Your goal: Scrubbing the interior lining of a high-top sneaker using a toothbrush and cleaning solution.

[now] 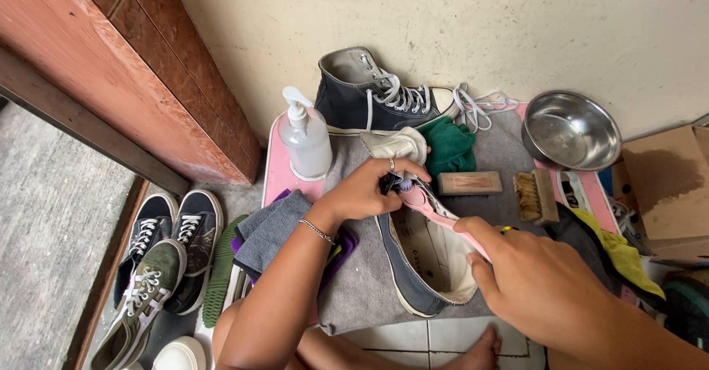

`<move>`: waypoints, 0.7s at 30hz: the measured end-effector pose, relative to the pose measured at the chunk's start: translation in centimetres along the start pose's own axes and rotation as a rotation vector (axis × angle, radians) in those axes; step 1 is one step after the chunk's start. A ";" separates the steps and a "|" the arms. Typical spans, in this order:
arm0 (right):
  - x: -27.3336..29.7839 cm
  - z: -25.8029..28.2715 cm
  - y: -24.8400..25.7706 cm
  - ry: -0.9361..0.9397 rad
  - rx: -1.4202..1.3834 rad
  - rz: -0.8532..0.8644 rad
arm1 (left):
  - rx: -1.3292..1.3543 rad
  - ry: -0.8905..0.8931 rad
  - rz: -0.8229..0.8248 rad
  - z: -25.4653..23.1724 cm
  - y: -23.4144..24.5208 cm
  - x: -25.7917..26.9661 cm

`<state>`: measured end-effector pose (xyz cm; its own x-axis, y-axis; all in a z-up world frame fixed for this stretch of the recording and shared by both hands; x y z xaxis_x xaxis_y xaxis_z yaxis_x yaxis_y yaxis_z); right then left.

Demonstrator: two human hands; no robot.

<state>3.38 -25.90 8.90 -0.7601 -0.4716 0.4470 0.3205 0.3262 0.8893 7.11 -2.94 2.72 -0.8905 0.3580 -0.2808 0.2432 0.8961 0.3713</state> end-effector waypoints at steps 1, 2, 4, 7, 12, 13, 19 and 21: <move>0.5 -0.1 -0.1 -0.003 -0.001 0.006 | 0.005 0.001 0.003 0.1 -0.2 0.1; 1.0 -0.2 0.1 0.001 0.058 -0.020 | 0.017 0.002 -0.015 0.1 -0.3 0.2; 2.0 0.0 1.1 -0.001 0.114 -0.069 | 0.010 -0.013 -0.030 0.1 0.3 -0.3; 3.3 0.5 -1.9 0.009 0.239 0.264 | 0.012 0.015 -0.025 0.3 0.2 0.0; -1.2 2.7 -0.8 0.138 0.206 -0.385 | 0.032 0.063 -0.060 0.7 0.3 -0.1; -0.2 2.6 -0.3 0.139 0.199 -0.399 | 0.017 0.061 -0.058 0.5 0.2 0.2; 1.2 1.0 -1.1 0.091 0.172 0.144 | 0.039 0.151 -0.033 -0.3 0.5 -0.1; -1.4 1.1 0.7 0.051 0.094 -0.077 | 0.017 0.094 -0.047 -0.3 0.4 -0.2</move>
<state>4.02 -24.10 8.83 -0.7502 -0.5383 0.3841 0.2059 0.3618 0.9092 7.25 -2.73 3.15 -0.9332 0.2898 -0.2127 0.2061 0.9161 0.3439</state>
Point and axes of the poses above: each hand's wrist, its own x-axis away from the middle knuckle, its own y-axis out of the back of the hand, z = x × y, the point moved 8 cm from there along -x, towards the middle knuckle, and after that the axes turned 2 degrees about y, right-handed, at the moved point
